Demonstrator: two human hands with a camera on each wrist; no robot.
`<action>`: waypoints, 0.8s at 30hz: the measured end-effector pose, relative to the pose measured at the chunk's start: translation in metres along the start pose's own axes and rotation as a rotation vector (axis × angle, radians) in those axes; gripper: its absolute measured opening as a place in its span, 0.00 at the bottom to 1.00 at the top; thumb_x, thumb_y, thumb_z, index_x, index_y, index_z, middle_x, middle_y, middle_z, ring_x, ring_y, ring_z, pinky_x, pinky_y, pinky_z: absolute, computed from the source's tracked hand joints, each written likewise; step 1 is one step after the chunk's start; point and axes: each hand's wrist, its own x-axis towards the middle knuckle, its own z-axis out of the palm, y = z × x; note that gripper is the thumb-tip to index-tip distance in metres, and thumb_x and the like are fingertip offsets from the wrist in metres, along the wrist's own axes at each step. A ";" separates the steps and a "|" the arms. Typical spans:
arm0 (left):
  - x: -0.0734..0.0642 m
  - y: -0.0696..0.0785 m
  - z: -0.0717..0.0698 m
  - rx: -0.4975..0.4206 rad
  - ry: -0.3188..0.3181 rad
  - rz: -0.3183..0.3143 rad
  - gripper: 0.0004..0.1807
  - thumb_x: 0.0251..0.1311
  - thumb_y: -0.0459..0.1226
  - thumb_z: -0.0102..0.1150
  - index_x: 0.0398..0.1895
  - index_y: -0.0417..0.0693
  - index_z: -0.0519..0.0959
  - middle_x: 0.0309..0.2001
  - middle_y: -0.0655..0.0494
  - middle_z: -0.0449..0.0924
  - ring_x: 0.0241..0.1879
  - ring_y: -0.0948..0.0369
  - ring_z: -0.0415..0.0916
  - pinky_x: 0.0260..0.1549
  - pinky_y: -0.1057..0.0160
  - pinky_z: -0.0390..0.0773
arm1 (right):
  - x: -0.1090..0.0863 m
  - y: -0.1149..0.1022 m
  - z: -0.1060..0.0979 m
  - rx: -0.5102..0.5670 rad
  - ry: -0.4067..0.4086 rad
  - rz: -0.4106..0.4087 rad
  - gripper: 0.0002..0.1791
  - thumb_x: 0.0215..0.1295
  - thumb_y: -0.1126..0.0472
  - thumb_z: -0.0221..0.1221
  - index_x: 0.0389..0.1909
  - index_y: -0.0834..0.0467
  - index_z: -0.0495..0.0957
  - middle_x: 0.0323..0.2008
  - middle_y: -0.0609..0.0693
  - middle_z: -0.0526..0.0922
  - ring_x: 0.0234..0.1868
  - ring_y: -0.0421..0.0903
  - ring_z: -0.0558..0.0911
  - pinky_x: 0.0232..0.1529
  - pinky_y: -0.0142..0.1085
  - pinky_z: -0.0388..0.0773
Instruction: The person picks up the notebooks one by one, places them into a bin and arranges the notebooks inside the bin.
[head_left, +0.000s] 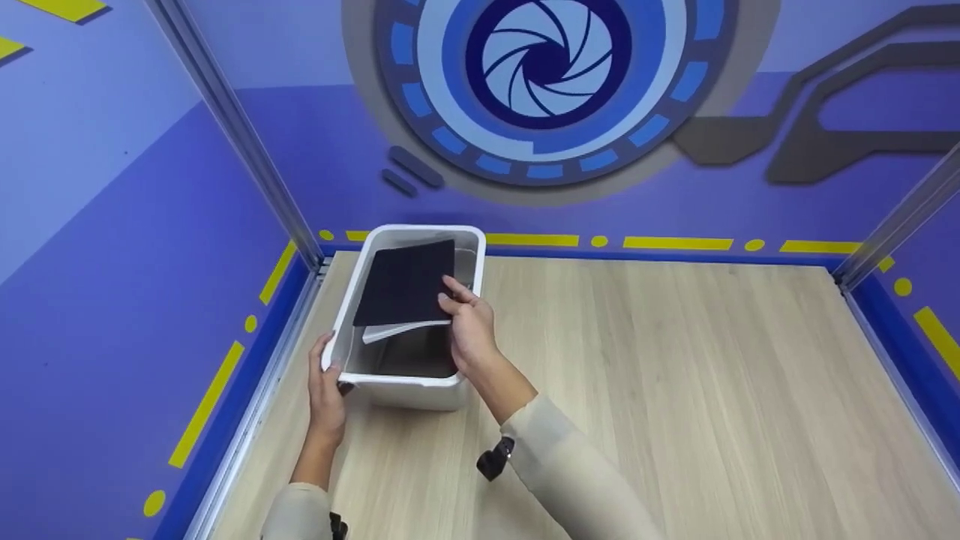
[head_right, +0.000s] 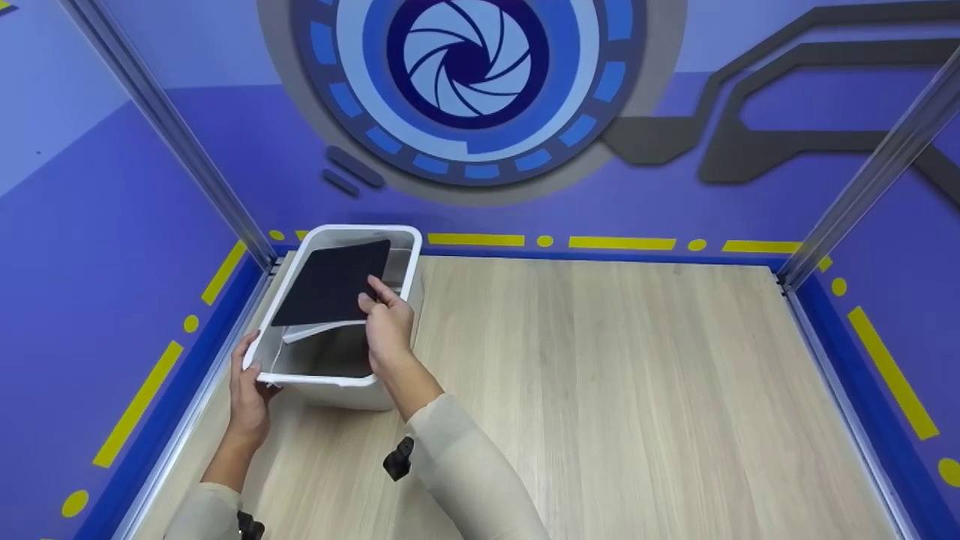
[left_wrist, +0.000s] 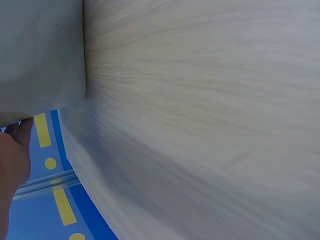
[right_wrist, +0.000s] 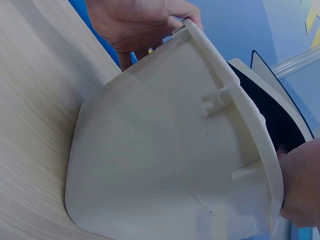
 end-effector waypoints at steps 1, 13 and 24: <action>0.000 0.000 0.000 -0.002 -0.002 -0.006 0.30 0.78 0.38 0.34 0.82 0.52 0.59 0.72 0.42 0.64 0.60 0.55 0.69 0.48 0.65 0.76 | 0.000 0.000 0.000 -0.001 0.002 -0.001 0.27 0.75 0.70 0.55 0.73 0.64 0.74 0.82 0.61 0.63 0.84 0.55 0.61 0.84 0.46 0.58; -0.001 0.001 0.001 -0.006 0.000 -0.043 0.30 0.78 0.38 0.35 0.81 0.54 0.59 0.68 0.46 0.67 0.55 0.55 0.74 0.44 0.60 0.80 | -0.002 0.001 -0.002 -0.032 -0.022 0.002 0.28 0.76 0.68 0.55 0.75 0.62 0.72 0.82 0.60 0.61 0.85 0.55 0.60 0.83 0.47 0.59; 0.000 0.001 0.001 0.016 0.007 -0.035 0.30 0.77 0.38 0.35 0.81 0.54 0.60 0.67 0.52 0.67 0.55 0.55 0.73 0.43 0.63 0.79 | -0.001 0.001 0.000 -0.040 0.009 -0.001 0.27 0.75 0.68 0.56 0.73 0.61 0.75 0.83 0.59 0.61 0.86 0.55 0.57 0.85 0.48 0.54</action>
